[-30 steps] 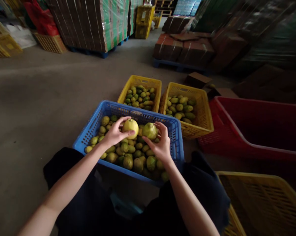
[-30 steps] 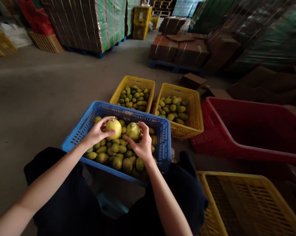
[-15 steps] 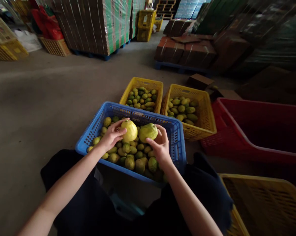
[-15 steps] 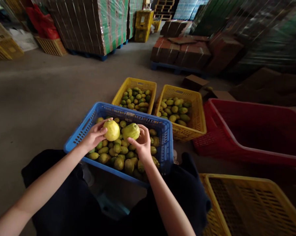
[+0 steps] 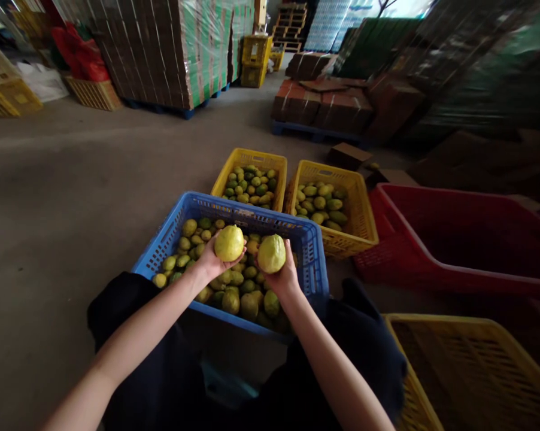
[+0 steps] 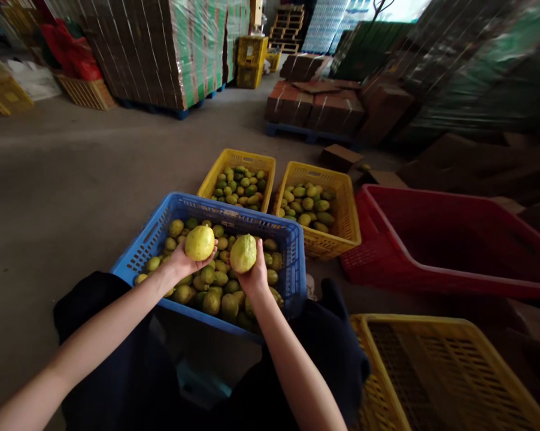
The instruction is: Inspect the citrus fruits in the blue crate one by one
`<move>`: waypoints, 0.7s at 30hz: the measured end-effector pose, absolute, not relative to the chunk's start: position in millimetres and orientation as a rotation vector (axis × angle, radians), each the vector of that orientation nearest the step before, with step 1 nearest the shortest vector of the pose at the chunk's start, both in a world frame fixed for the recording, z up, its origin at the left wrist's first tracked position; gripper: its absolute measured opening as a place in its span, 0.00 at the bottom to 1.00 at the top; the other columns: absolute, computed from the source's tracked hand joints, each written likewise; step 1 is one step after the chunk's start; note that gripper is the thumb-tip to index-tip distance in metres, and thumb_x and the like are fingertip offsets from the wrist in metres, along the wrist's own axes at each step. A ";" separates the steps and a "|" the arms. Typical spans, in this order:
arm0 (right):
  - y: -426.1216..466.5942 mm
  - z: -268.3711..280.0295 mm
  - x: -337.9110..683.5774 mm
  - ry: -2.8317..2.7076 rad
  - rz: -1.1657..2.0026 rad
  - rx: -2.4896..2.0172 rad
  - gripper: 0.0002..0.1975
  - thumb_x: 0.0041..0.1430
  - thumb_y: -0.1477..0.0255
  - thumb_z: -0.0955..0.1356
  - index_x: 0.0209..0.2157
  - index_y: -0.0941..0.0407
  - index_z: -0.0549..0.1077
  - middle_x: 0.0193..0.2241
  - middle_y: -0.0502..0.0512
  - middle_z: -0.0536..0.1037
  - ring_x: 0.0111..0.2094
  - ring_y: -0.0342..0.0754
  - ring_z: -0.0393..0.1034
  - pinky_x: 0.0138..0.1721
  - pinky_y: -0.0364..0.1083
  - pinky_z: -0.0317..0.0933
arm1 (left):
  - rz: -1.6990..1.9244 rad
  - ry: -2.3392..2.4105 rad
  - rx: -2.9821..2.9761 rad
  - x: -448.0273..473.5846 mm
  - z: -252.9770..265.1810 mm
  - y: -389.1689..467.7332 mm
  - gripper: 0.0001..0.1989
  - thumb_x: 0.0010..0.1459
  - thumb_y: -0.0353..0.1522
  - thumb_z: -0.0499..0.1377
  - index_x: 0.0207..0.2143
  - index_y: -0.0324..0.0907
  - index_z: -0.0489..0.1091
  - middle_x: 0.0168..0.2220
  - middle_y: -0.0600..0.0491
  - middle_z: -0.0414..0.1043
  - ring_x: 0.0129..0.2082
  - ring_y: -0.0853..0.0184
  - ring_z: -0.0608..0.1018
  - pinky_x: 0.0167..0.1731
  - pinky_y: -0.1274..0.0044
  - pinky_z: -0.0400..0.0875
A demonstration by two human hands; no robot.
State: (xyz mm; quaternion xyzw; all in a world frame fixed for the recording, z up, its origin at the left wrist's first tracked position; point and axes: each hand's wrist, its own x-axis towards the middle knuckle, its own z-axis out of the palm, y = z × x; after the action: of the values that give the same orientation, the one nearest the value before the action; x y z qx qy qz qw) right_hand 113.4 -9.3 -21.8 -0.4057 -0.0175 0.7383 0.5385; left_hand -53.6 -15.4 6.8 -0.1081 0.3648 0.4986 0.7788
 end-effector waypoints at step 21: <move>7.1 -61.5 142.5 -0.094 1.658 -0.985 0.07 0.56 0.64 0.67 0.34 0.51 0.74 0.26 0.49 0.82 0.25 0.50 0.78 0.23 0.48 0.73 | 1.196 0.867 -0.274 -46.4 -24.1 2.1 0.22 0.66 0.43 0.49 0.52 0.38 0.70 0.29 0.48 0.77 0.27 0.60 0.81 0.27 0.69 0.79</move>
State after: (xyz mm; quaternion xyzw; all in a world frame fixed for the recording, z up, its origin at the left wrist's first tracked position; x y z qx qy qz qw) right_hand 142.5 7.1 -61.5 -0.4195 -0.0399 0.7060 0.5692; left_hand -46.4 2.1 -24.1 -0.1245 0.3939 0.5434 0.7308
